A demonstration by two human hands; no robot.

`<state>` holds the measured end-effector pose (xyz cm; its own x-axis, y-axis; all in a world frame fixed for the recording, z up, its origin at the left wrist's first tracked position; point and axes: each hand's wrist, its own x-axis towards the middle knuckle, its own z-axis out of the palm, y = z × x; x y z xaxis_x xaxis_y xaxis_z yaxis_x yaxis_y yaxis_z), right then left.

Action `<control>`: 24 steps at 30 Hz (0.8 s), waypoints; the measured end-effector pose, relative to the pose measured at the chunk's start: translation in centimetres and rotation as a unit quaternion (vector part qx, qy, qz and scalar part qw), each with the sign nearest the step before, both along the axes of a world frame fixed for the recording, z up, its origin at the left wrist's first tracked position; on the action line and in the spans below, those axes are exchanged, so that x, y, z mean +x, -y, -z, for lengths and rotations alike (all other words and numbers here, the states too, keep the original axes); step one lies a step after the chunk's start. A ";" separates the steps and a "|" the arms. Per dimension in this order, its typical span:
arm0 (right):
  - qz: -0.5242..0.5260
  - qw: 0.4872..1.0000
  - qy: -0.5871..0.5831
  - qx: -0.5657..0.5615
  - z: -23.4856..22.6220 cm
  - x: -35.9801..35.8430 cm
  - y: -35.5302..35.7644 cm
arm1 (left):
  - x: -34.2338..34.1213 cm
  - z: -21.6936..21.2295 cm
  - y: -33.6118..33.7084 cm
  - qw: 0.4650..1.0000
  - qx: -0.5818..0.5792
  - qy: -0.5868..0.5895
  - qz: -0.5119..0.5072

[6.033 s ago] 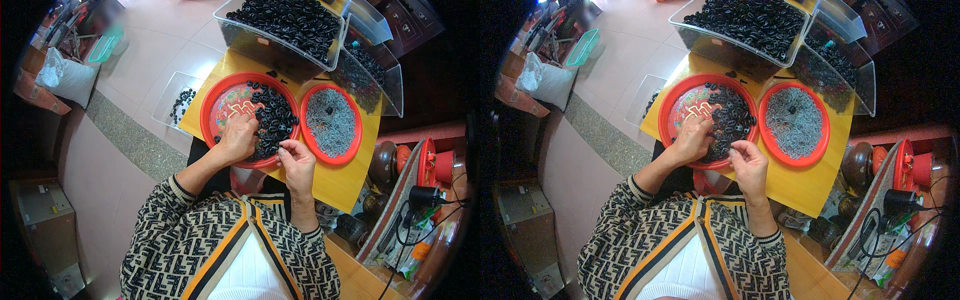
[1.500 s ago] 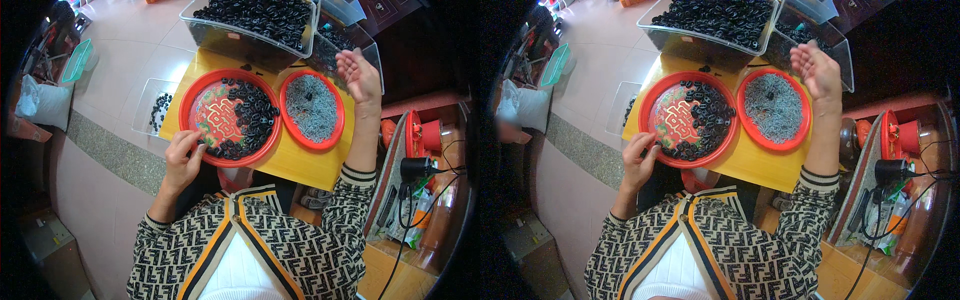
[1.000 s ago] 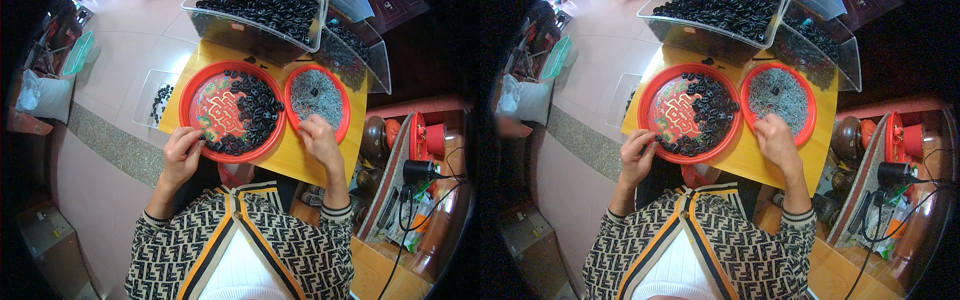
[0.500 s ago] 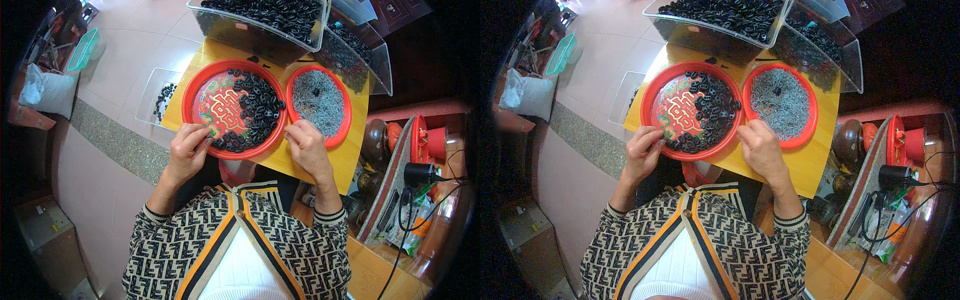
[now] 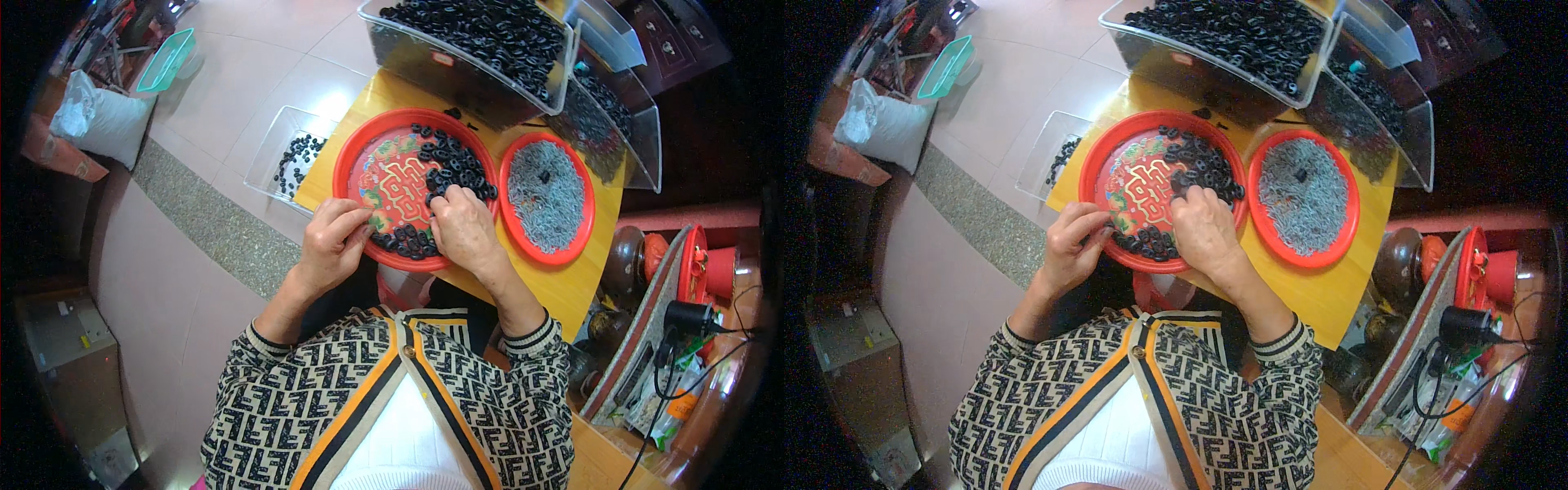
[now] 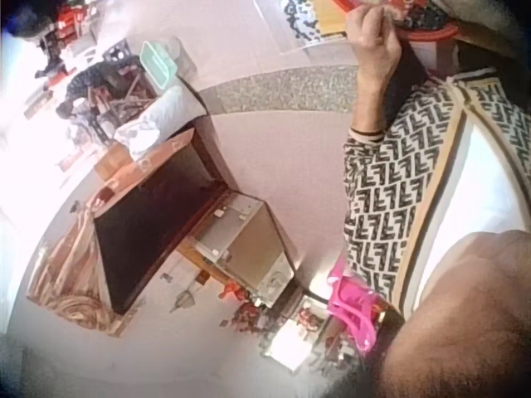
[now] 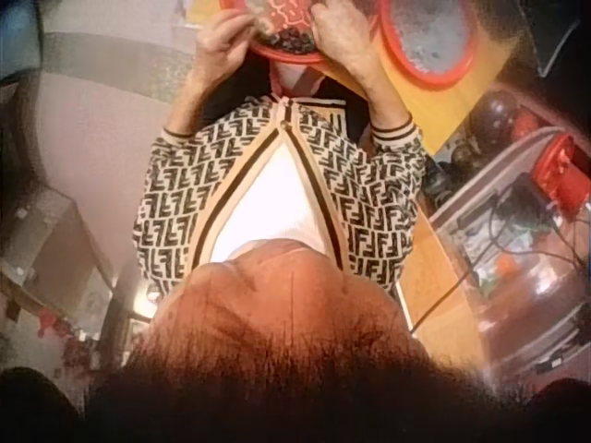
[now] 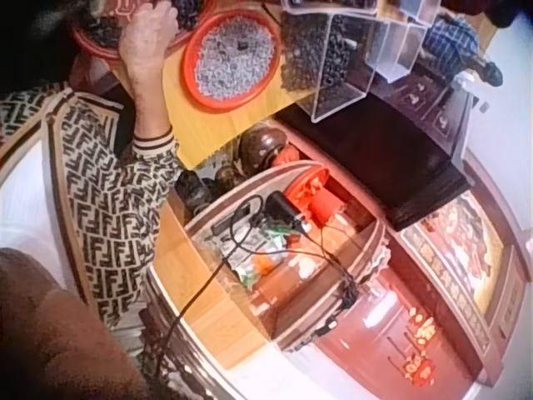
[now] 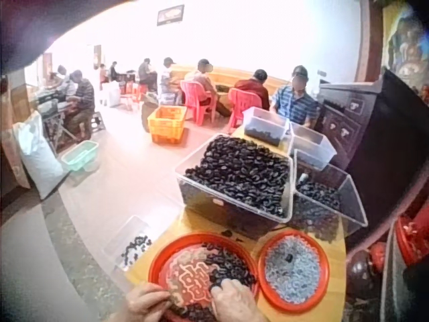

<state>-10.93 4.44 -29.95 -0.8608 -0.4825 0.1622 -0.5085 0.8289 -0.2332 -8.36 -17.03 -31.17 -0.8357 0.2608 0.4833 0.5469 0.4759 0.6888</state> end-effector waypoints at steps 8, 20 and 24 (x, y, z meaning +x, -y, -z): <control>0.008 0.999 -0.005 0.052 0.2 -0.1 0.7 | -2.4 0.0 1.9 0.990 -0.073 0.003 -0.118; 0.056 0.961 0.025 -0.270 -1.1 1.6 0.0 | -3.4 -1.3 -0.4 0.942 -0.304 0.036 0.133; 0.060 0.938 0.049 -0.339 -1.7 2.6 0.2 | -4.0 -2.3 -1.3 0.923 -0.342 0.034 0.175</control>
<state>-8.31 4.26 -28.26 -0.9288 -0.1966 0.3140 -0.3702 0.5222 -0.7682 -12.38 -15.71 -28.83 -0.6647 0.7450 0.0561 0.7162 0.6140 0.3318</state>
